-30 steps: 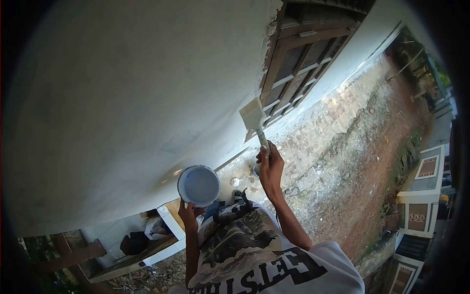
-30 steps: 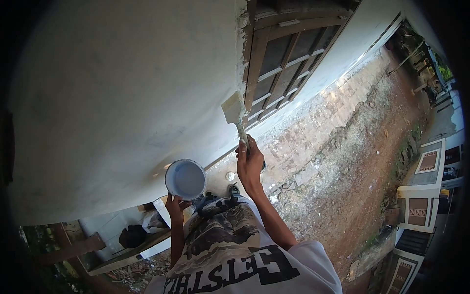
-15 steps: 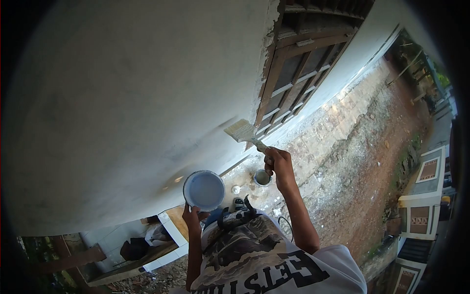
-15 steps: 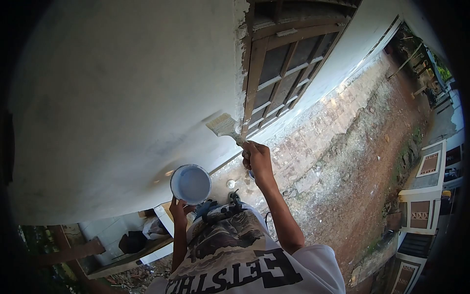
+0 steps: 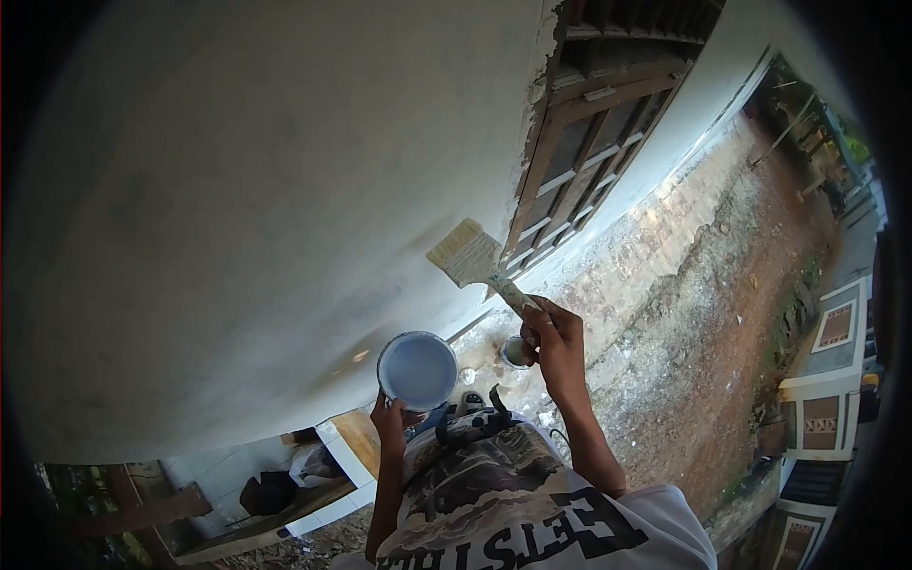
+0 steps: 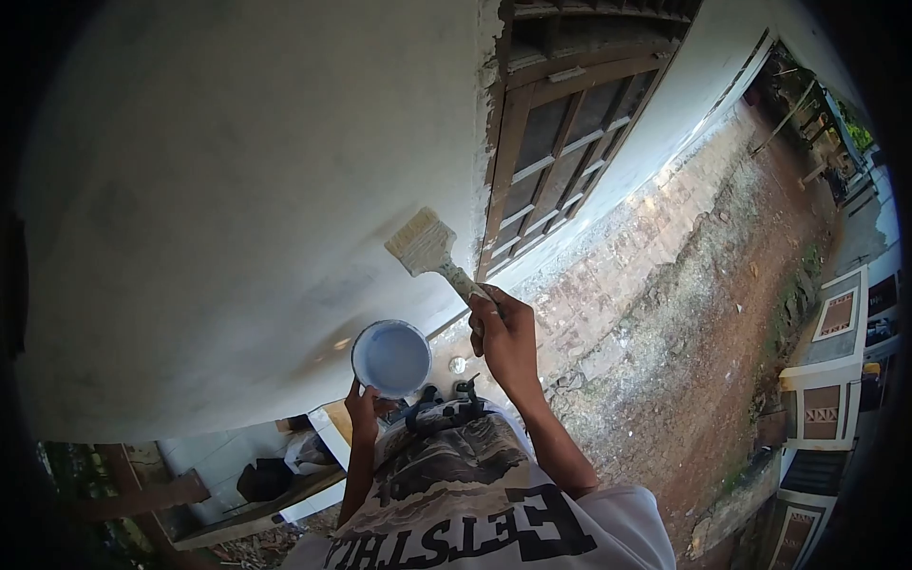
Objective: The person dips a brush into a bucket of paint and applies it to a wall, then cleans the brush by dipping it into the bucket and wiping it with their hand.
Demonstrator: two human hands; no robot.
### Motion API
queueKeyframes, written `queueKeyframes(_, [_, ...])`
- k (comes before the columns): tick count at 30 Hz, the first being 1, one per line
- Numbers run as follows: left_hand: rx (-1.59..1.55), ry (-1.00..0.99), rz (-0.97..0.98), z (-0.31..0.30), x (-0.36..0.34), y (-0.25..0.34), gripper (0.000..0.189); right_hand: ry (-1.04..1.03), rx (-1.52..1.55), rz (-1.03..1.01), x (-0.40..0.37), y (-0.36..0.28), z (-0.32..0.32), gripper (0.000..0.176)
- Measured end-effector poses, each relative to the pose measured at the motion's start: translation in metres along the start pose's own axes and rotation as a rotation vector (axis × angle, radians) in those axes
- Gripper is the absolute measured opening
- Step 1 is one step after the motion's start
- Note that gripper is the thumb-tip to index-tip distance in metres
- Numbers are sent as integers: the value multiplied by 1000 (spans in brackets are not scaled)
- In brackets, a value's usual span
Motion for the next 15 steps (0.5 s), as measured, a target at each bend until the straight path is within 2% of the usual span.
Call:
queueKeyframes(2, [20, -22, 21, 0, 5, 3, 60, -12, 8, 103, 1, -1, 5, 18])
queueKeyframes(6, [47, -34, 12, 0, 8, 9, 61, -37, -4, 40, 3, 0, 8, 19])
queueKeyframes(9, [38, -77, -31, 9, 5, 19, 65, -75, -369, -102, -3, 3, -5, 27])
queueKeyframes(13, [84, -130, -19, 18, 12, 21, 68, -216, -586, -89, -16, 42, -16, 25])
queueKeyframes(14, [92, -131, -27, 21, 14, 21, 68, -326, -759, 5, -21, 54, -16, 25])
queueKeyframes(15, [109, -155, -23, 26, 16, 21, 68, -342, -775, 43, -23, 70, -15, 25])
Point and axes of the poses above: each hand's wrist, its own x-axis towards the middle knuckle, its own z-axis out of the palm, y = z × x, the point moved 8 cm from there along x, towards the middle knuckle, and after that the axes turned 5 degrees about -z, right-handed, at the moved point
